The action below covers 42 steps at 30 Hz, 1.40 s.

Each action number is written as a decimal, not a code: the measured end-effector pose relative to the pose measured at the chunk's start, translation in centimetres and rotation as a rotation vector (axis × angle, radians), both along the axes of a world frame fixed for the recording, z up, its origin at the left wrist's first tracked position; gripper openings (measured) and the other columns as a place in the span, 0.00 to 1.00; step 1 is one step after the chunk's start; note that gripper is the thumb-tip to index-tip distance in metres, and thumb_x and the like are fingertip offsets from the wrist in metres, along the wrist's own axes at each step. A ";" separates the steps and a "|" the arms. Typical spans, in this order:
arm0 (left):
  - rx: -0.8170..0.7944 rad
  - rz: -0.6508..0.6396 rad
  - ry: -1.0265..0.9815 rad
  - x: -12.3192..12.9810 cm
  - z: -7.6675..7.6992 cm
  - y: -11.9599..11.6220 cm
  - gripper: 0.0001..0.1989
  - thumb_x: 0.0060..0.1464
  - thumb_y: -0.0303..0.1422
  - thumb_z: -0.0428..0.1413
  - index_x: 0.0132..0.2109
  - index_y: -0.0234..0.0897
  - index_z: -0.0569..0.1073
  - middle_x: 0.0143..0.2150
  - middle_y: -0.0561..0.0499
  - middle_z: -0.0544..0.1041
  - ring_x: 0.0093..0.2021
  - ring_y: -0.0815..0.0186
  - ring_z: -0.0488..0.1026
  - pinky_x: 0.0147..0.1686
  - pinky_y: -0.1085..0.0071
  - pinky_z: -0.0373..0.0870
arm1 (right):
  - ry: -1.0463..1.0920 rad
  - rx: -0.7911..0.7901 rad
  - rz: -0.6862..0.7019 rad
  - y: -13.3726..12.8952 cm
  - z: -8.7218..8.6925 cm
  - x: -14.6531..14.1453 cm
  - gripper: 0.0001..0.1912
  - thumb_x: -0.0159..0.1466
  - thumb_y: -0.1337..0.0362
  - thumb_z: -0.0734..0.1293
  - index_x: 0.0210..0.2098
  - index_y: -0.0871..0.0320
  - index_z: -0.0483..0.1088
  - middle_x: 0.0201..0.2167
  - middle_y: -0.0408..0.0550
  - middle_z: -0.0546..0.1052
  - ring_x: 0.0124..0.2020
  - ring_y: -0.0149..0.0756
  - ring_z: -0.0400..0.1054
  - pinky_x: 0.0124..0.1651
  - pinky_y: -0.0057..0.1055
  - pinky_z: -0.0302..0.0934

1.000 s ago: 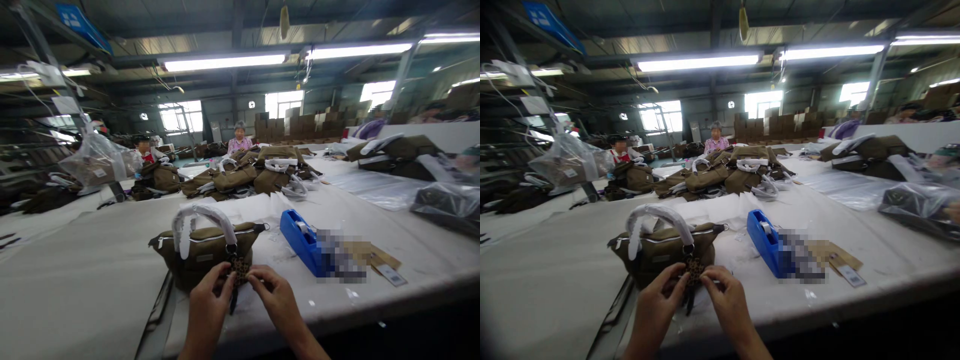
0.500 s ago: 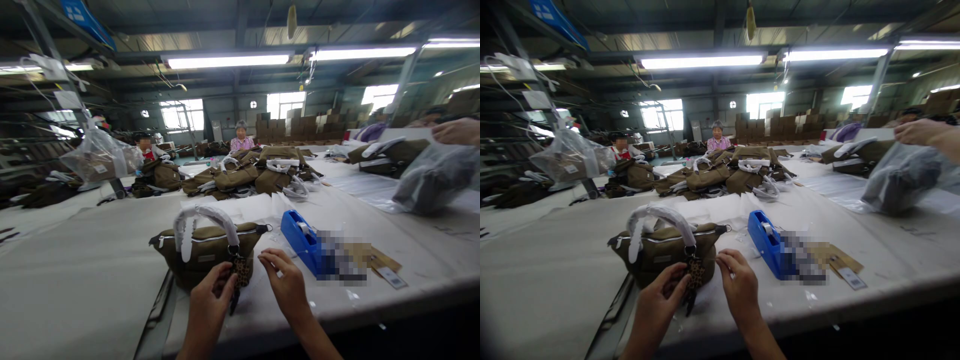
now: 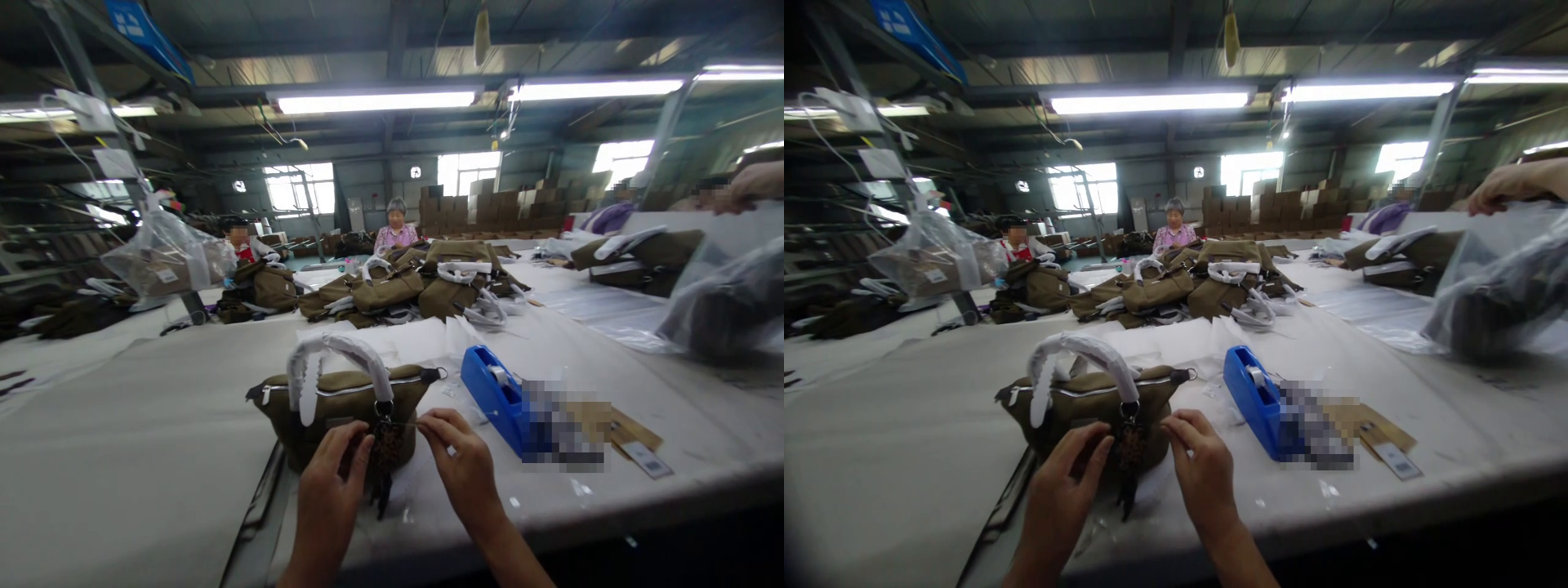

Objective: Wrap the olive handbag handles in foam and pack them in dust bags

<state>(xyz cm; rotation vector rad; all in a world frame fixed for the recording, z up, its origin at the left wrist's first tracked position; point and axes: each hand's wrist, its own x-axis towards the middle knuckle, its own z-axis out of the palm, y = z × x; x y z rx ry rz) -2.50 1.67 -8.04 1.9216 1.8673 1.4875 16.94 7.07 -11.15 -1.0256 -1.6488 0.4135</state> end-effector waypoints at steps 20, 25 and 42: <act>-0.179 -0.045 -0.035 0.4 0.5 1.2 0.12 0.63 0.40 0.54 0.48 0.45 0.79 0.44 0.52 0.84 0.44 0.59 0.82 0.48 0.66 0.77 | -0.111 0.023 -0.054 -0.6 0.4 -1.1 0.09 0.69 0.65 0.65 0.41 0.52 0.79 0.41 0.47 0.79 0.40 0.37 0.77 0.46 0.28 0.68; -0.082 -0.040 0.181 0.2 0.7 1.8 0.12 0.65 0.35 0.51 0.49 0.41 0.79 0.47 0.49 0.82 0.45 0.59 0.81 0.48 0.65 0.77 | -0.104 0.032 -0.037 0.0 0.8 -1.6 0.09 0.69 0.65 0.65 0.40 0.52 0.79 0.41 0.47 0.80 0.40 0.37 0.77 0.46 0.28 0.68; -0.005 -0.034 -0.084 -2.4 2.5 1.9 0.12 0.60 0.44 0.59 0.40 0.42 0.79 0.42 0.51 0.80 0.44 0.61 0.78 0.44 0.70 0.73 | -0.050 -0.064 -0.042 0.0 1.1 1.5 0.10 0.69 0.59 0.66 0.42 0.51 0.79 0.38 0.47 0.81 0.32 0.36 0.76 0.37 0.29 0.67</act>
